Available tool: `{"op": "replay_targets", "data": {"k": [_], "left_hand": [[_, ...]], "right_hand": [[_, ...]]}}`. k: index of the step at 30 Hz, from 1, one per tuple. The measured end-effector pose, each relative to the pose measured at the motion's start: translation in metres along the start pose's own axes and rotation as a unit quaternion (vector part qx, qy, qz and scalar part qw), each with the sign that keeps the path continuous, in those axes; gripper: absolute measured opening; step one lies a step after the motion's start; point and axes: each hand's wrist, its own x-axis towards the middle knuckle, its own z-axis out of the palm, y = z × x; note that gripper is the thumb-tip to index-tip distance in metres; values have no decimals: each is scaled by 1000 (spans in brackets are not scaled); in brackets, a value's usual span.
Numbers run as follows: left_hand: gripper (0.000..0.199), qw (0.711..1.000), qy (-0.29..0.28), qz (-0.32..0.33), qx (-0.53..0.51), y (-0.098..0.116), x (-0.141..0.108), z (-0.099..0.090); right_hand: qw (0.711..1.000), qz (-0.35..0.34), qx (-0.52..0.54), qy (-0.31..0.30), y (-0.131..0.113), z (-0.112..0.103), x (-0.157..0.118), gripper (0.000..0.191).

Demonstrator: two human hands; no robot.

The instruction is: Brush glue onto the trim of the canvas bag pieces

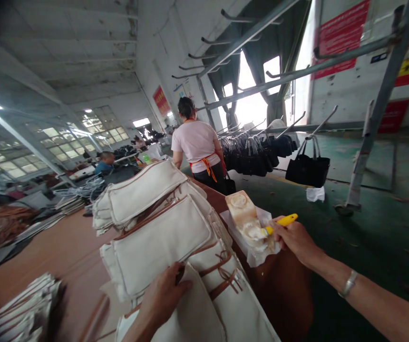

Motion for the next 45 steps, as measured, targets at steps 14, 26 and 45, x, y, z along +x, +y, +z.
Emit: {"op": "replay_targets", "data": {"k": [14,26,45], "left_hand": [[16,978,-31,26,-203,-6,-19,1],[10,961,42,43,-271,10,-48,9],[10,896,221,378,-77,1,-77,28]], "right_hand": [[948,96,289,-88,-95,62,-54,36],[971,3,197,-131,-118,117,-57,32],[966,21,226,-122,-118,91,-50,32]]}}
